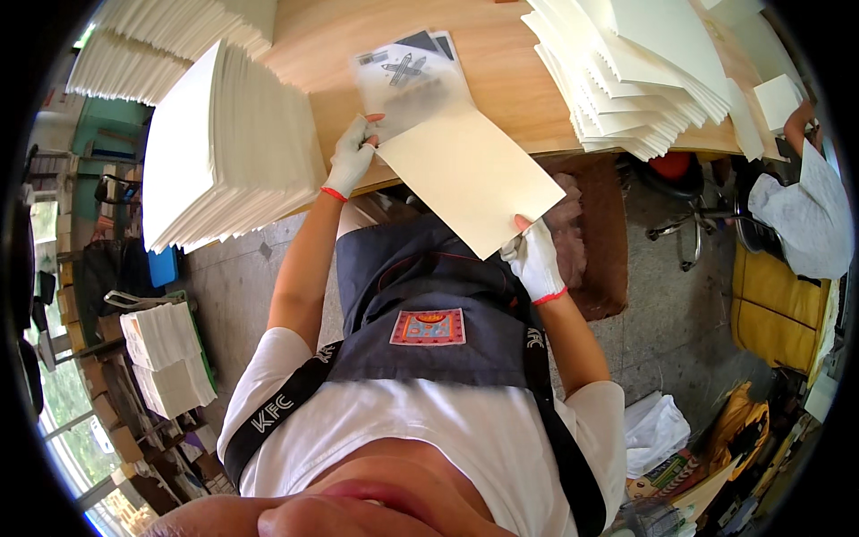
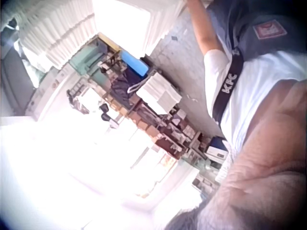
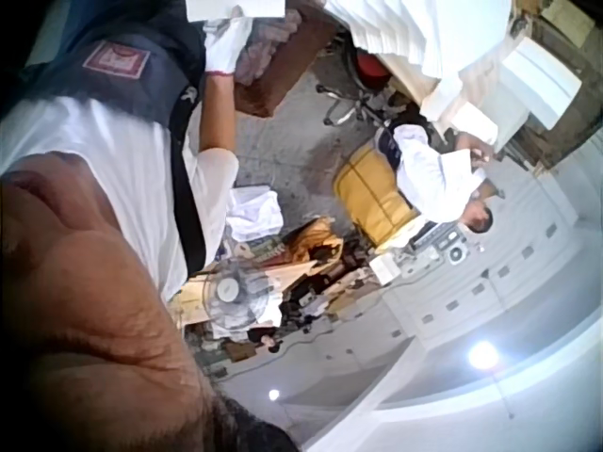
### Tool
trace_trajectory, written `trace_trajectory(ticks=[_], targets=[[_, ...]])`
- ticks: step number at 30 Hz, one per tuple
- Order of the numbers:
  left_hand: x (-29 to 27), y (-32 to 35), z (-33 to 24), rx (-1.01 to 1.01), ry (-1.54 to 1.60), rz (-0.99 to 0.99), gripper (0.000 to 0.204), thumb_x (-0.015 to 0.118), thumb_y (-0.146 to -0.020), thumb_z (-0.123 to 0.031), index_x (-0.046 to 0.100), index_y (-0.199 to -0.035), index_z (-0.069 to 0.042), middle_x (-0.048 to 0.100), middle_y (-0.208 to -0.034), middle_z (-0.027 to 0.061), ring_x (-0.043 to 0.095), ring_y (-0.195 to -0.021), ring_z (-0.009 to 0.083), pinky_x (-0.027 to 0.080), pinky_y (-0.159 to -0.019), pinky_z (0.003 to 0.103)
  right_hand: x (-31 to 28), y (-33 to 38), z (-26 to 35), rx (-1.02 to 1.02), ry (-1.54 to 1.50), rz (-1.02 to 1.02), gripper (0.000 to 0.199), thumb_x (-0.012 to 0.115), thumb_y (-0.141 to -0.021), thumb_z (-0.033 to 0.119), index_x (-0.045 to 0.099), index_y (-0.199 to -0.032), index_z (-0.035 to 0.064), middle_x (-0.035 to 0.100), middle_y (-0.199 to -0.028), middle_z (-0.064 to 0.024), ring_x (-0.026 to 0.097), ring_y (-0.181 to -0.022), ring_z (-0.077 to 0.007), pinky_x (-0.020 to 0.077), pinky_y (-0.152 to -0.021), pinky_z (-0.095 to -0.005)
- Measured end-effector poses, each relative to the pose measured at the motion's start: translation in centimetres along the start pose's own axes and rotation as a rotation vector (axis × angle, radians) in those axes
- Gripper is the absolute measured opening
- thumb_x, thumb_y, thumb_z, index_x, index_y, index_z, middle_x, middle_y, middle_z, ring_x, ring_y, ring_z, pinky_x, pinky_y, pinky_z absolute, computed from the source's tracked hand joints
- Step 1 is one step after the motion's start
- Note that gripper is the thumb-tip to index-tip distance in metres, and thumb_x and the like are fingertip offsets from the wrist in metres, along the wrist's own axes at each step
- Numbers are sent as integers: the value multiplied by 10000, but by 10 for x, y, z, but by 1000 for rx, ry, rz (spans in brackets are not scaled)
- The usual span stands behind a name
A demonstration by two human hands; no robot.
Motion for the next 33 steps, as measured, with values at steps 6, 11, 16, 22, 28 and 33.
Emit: trace_trajectory(ticks=[6,11,16,22,28,33], targets=[[5,5,27,-3,82,-1,416,399,-744,91,541,-1094,-82,536,-774,56,512,-722,149,428,-711,261,7,0,3,45,-100,-182,262,505,-880,154,475,-1130,82,606,-897,-56,541,-503,-122,408,-373,-223],[12,9,5,95,-269,37,359,419,-749,88,520,-1049,-83,545,-850,103,508,-705,196,432,-678,299,-9,-9,-4,96,-124,-62,241,512,-885,177,491,-1113,101,616,-896,-55,580,-543,-116,405,-351,-189],[11,5,-8,144,-257,37,303,426,-737,93,501,-988,-60,569,-857,99,488,-660,196,429,-633,296,-10,-6,-12,228,-242,-83,222,515,-890,195,501,-1094,109,623,-884,-60,576,-525,-116,409,-353,-186],[14,6,6,135,-58,68,344,430,-734,93,498,-1035,-61,609,-1016,79,513,-694,198,435,-631,287,-11,-8,-3,87,-104,-67,239,496,-903,194,474,-1121,97,616,-856,-72,575,-516,-132,404,-350,-216],[11,1,-13,133,-363,-124,350,440,-751,49,492,-1056,-116,566,-1114,105,569,-804,305,453,-679,383,4,-5,1,55,20,15,273,498,-908,212,444,-1140,79,609,-844,-89,561,-480,-152,390,-345,-238],[18,10,-17,173,-527,-156,347,452,-753,57,491,-1071,-76,591,-1053,112,559,-696,246,457,-627,335,3,-7,0,56,18,-3,270,502,-906,218,446,-1131,79,610,-840,-93,550,-454,-154,368,-334,-232]])
Point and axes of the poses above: each hand's wrist, its own y-axis away from the middle knuckle, its own x-axis out of the palm, z = x × y, the point moved 8 cm from there along -y, towards the middle knuckle
